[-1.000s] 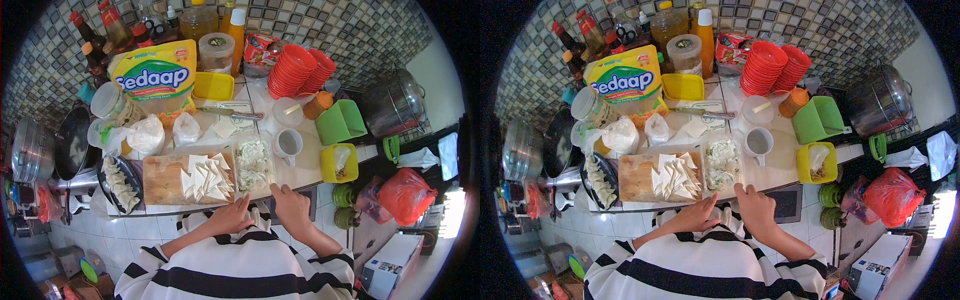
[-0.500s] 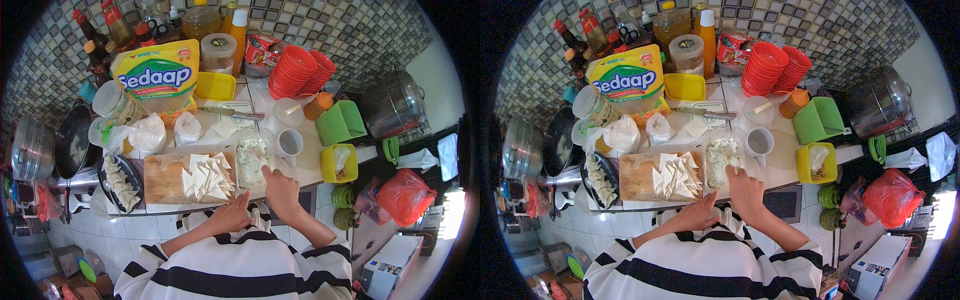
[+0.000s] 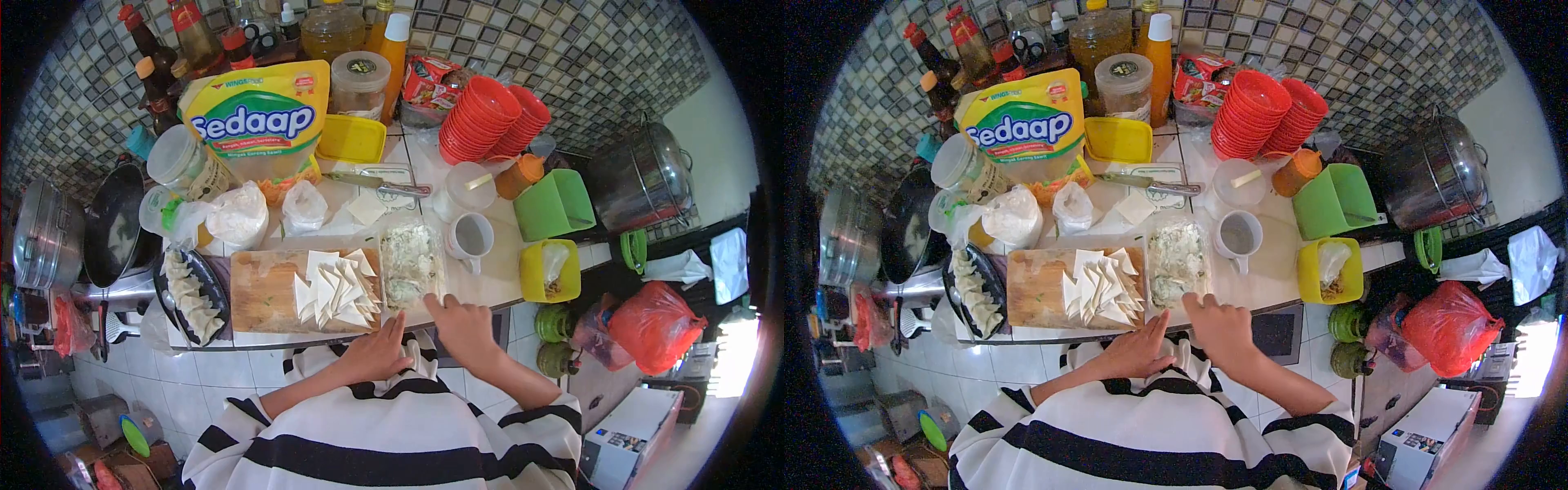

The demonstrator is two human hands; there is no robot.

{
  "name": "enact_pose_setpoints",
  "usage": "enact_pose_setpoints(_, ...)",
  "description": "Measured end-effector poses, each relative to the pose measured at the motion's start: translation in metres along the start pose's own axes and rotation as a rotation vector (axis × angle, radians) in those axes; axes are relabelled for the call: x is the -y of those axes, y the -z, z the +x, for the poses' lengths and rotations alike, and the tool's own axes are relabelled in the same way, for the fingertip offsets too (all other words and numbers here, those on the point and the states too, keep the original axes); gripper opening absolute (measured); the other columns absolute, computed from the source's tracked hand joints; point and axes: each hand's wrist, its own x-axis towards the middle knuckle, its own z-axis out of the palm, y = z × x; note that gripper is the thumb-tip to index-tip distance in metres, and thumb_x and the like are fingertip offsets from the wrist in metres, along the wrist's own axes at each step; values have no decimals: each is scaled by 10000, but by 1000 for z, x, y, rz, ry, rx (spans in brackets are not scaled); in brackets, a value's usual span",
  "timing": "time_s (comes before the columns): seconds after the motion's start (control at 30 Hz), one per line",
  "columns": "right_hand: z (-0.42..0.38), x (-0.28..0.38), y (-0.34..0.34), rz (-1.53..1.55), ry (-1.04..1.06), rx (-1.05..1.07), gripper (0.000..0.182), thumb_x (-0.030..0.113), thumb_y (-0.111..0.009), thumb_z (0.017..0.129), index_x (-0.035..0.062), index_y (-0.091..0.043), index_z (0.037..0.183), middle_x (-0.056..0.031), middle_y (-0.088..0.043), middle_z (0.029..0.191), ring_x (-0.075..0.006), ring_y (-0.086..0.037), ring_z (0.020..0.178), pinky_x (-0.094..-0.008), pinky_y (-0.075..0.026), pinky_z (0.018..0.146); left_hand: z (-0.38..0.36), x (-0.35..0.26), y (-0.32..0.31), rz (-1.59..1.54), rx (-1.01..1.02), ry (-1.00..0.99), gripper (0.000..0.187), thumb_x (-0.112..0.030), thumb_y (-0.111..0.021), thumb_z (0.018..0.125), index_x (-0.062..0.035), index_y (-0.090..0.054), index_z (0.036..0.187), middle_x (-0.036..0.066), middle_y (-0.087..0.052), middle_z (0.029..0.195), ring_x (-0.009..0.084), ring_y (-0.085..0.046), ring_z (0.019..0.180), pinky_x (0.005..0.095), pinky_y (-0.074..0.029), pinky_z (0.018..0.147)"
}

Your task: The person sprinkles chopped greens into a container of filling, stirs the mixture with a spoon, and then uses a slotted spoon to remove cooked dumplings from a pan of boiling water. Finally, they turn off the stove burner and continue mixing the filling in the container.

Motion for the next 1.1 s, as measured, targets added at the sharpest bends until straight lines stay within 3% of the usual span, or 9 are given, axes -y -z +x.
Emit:
enact_pose_setpoints(0.07,4,-10,5,13,-22,62,271,123,-505,739,115,-485,1009,-59,-567,729,-265,-612,582,-393,-459,473,1,5,-6,-8,-3,-15,803,-374,-523,803,145,-141,1283,294,-403,1162,378,-543,949,394,-498,740)
enact_pose_setpoints(0.13,18,-22,4,-73,1,-99,236,124,-506,745,67,-478,972,-52,-568,694,-228,-619,560,-346,-479,455,0,6,-8,-13,-6,-32,805,-376,-519,805,146,-135,1283,298,-395,1169,380,-536,961,392,-496,748)
enact_pose_setpoints(0.27,46,-26,-19,-117,-13,-180,244,123,-516,742,46,-480,970,-55,-569,690,-217,-619,565,-325,-484,463,-1,5,-4,-9,-5,-50,815,-378,-517,808,149,-118,1285,309,-373,1187,389,-511,1004,391,-486,775)
enact_pose_setpoints(0.53,0,14,-13,-131,52,6,235,117,-530,738,14,-488,944,-58,-588,710,-189,-618,542,-291,-476,436,1,1,6,-55,64,-5,830,-380,-520,807,150,-100,1288,317,-362,1199,397,-507,1010,389,-475,804)
enact_pose_setpoints(0.6,1,9,6,-130,45,24,230,117,-530,739,12,-493,940,-64,-589,706,-185,-620,545,-289,-477,436,1,0,8,-117,163,39,870,-409,-516,817,130,-36,1303,345,-272,1277,417,-426,1117,389,-411,906)
enact_pose_setpoints(0.7,21,0,15,-143,15,-11,219,112,-529,740,10,-500,932,-75,-596,710,-179,-623,553,-285,-477,438,1,6,-7,-59,14,-33,837,-372,-534,801,150,-96,1288,331,-352,1210,409,-508,1007,391,-467,822)
enact_pose_setpoints(0.83,57,-7,-16,-225,-45,-167,227,95,-523,741,-10,-503,941,-85,-609,733,-174,-624,554,-277,-479,441,0,8,-10,-27,33,-27,836,-374,-535,802,152,-102,1286,331,-352,1211,410,-505,1013,393,-463,828)
enact_pose_setpoints(0.93,51,8,-28,-256,-59,-136,257,115,-539,725,-6,-491,946,-75,-607,714,-172,-618,531,-272,-469,418,0,11,-12,-14,-42,-90,836,-385,-533,803,155,-112,1283,334,-349,1212,414,-506,1010,395,-466,823)
enact_pose_setpoints(1.1,9,32,-18,-206,-80,-2,259,118,-543,724,-19,-498,939,-85,-605,690,-171,-623,550,-278,-471,421,0,3,-2,-32,41,-22,844,-388,-540,797,163,-118,1277,324,-372,1182,410,-507,999,405,-481,788)
